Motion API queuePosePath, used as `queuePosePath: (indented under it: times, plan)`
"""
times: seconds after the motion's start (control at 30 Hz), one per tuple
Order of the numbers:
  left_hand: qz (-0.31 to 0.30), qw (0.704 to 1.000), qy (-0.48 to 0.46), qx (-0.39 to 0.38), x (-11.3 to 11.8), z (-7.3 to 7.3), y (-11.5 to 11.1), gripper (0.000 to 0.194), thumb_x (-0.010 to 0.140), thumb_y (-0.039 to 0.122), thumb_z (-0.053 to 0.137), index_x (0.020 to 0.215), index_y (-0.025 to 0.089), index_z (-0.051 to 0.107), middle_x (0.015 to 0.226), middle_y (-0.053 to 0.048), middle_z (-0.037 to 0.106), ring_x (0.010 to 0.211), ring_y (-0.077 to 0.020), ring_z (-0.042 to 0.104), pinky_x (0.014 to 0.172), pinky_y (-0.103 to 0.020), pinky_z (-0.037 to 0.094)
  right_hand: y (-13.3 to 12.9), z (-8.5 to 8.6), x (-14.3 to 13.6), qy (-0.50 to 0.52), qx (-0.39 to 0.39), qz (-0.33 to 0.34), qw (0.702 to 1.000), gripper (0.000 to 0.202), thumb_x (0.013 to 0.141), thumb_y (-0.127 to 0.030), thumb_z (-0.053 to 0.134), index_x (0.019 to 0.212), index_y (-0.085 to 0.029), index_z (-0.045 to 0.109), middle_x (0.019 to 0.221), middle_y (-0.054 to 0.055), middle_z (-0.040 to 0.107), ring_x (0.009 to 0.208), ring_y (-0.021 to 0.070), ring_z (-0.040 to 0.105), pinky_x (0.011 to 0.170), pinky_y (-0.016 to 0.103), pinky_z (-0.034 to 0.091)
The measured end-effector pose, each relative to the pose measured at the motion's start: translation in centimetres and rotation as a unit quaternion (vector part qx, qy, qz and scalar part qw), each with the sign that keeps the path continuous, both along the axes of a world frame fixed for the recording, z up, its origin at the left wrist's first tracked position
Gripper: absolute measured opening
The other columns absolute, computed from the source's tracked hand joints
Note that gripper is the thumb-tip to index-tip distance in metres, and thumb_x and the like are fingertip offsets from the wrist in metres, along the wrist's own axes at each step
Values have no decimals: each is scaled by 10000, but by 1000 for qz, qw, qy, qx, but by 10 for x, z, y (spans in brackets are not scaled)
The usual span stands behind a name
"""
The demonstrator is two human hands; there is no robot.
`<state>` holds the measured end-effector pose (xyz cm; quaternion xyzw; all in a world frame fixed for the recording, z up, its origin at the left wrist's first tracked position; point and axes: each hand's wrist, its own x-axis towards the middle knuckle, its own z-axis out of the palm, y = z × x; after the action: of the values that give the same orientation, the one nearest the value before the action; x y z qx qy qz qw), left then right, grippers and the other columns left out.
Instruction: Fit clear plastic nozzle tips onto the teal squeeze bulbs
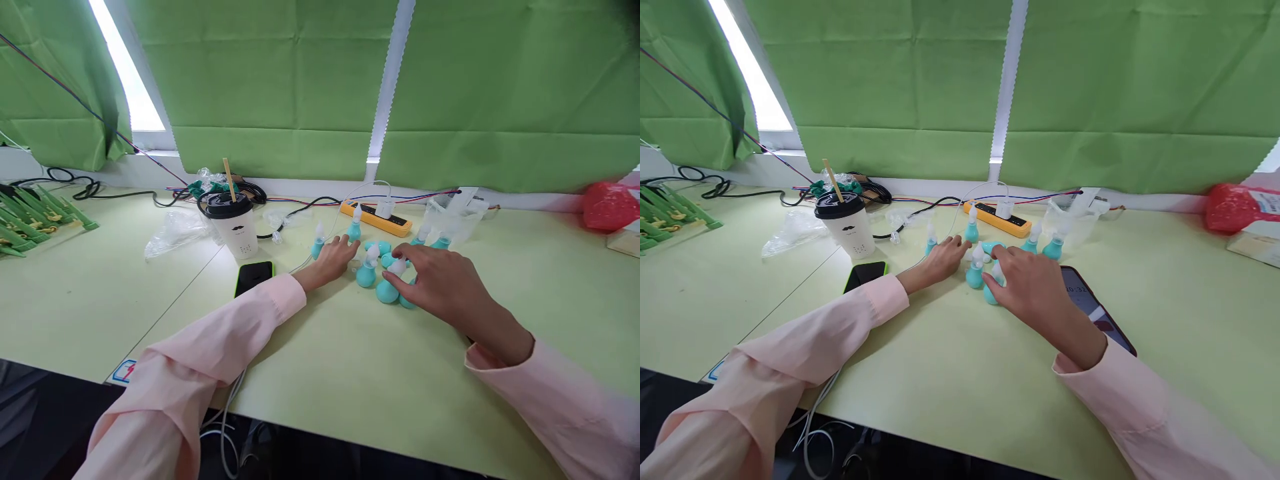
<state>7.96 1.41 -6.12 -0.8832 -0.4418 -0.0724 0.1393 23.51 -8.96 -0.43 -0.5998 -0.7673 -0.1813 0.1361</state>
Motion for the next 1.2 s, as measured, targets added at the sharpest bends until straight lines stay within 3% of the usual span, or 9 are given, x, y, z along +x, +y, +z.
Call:
queuePosePath:
  times: [0.13,0.23,0.3,0.4,0.57,0.9,1.07,1.17,1.2]
  plan:
    - [-54,998,-41,-16,-6,9,-11,275,766,84,315,932,137,529,1014,-120,458,865,-201,480,614,-282,379,0,1,-2,3,-8,-8,1000,264,733,-411,457,873,-202,535,707,5,625,521,141,535,422,207,194]
    - [-71,993,-57,-72,-6,9,-15,276,774,163,320,704,108,582,848,-103,520,709,-169,519,562,-269,358,0,1,-2,3,-12,-15,1000,248,731,-407,460,856,-206,531,699,-1,622,516,136,534,422,204,185]
    - [-66,993,-56,-85,-5,7,-16,296,769,201,329,655,105,585,751,-94,545,662,-172,529,531,-264,344,-1,2,-2,2,-12,-16,1000,242,728,-406,465,853,-209,530,694,-8,618,520,133,535,421,203,180]
    - [-63,991,-58,-105,-4,6,-13,264,751,210,353,735,115,598,698,-81,580,665,-184,546,512,-253,338,0,2,-2,-1,-6,-14,1000,249,727,-411,467,854,-207,529,691,-11,612,525,131,535,419,204,175]
    - [-76,987,-47,-132,-6,10,-10,272,710,192,434,935,165,585,804,-64,628,755,-197,566,551,-247,357,0,2,-1,-14,8,-12,1000,260,727,-426,463,850,-206,529,667,-12,607,526,143,525,417,205,171]
    - [-47,988,-56,-136,-9,14,-15,197,714,183,438,747,120,622,744,-108,608,717,-216,562,549,-267,363,-4,8,-4,-7,4,-18,1000,281,728,-431,469,863,-196,544,695,0,612,534,140,532,414,208,179]
    - [-10,983,-119,-142,-25,28,-28,218,709,215,441,787,115,618,723,-84,592,681,-176,535,556,-256,367,-7,12,0,-3,60,-4,998,391,719,-507,450,904,-179,555,829,37,600,471,101,483,404,212,194]
    - [-27,953,-193,-232,-37,39,-43,222,704,298,469,740,141,621,582,-1,525,514,-85,445,491,-207,338,-14,11,-2,12,135,60,989,386,741,-491,440,932,-175,550,885,48,590,486,87,481,408,217,223]
    - [-34,914,-254,-314,-40,40,-49,229,691,326,493,719,135,616,535,18,475,466,-64,388,455,-199,307,-17,9,-5,21,159,91,983,358,752,-462,445,936,-174,550,874,47,593,495,85,484,416,218,241]
